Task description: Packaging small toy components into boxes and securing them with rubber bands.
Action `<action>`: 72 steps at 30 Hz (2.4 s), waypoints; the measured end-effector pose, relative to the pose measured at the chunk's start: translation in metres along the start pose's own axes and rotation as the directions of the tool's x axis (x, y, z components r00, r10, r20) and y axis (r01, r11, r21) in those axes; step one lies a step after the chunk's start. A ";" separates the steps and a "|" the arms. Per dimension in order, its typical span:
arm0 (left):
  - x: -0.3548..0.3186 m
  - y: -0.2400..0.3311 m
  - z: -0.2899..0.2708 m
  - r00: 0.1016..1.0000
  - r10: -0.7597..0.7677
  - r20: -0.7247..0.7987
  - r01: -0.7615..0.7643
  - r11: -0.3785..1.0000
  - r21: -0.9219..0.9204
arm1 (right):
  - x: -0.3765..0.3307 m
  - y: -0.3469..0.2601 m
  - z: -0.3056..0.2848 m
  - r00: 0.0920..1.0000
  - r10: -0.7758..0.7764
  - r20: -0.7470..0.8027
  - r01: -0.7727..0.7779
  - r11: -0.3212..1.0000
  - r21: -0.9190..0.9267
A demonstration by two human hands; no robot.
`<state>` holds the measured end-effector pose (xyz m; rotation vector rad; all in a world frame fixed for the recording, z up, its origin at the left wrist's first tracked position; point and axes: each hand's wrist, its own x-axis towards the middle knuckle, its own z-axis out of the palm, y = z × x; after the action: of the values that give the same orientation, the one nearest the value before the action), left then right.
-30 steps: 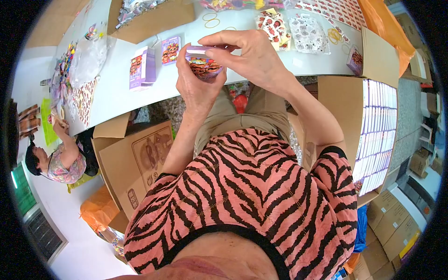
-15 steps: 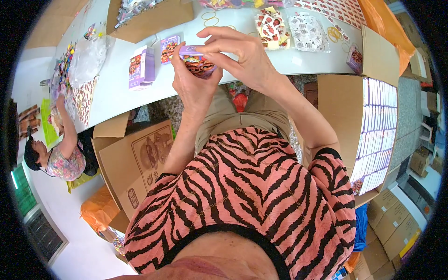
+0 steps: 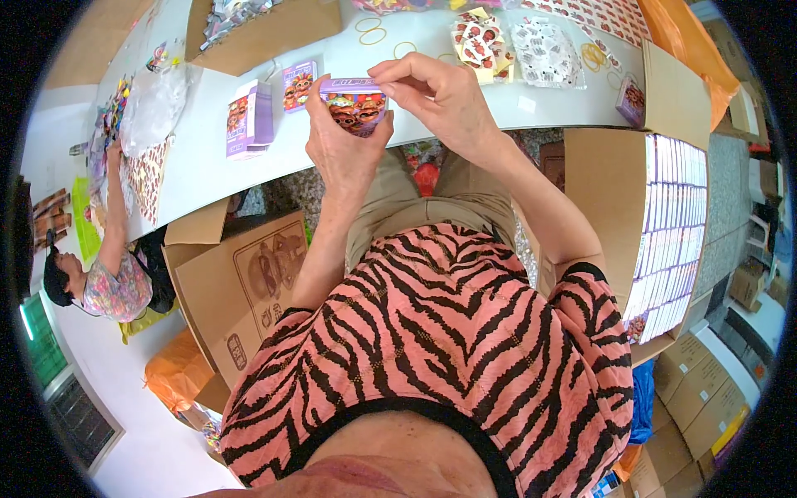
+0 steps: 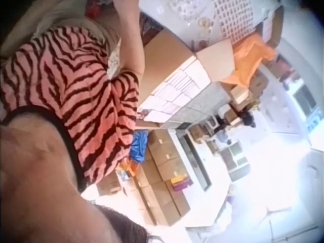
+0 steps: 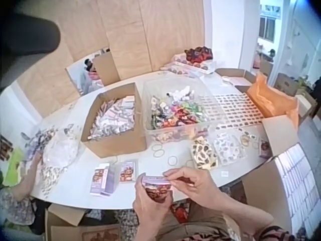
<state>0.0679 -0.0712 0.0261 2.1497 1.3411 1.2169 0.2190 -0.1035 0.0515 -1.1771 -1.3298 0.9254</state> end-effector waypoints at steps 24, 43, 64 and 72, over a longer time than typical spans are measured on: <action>0.025 -0.010 -0.043 0.729 0.349 0.589 -0.184 0.929 -0.322 | -0.015 0.036 -0.019 0.928 0.308 0.208 -0.351 0.911 0.217; 0.000 -0.006 -0.029 0.523 0.117 0.844 0.687 0.527 -0.500 | -0.013 -0.010 -0.033 0.812 0.027 0.583 -0.208 0.947 0.245; -0.021 -0.013 -0.013 0.702 0.068 0.709 0.635 0.391 -0.666 | -0.026 0.013 -0.029 0.836 0.146 0.529 -0.314 0.918 0.243; -0.011 -0.023 -0.005 0.788 0.010 0.616 0.550 0.438 -0.711 | -0.002 0.006 -0.016 0.896 0.061 0.439 -0.206 0.934 0.292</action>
<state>0.0485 -0.0701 0.0086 1.2431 0.5393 0.7538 0.2349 -0.1059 0.0474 -0.8369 -1.3669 1.5120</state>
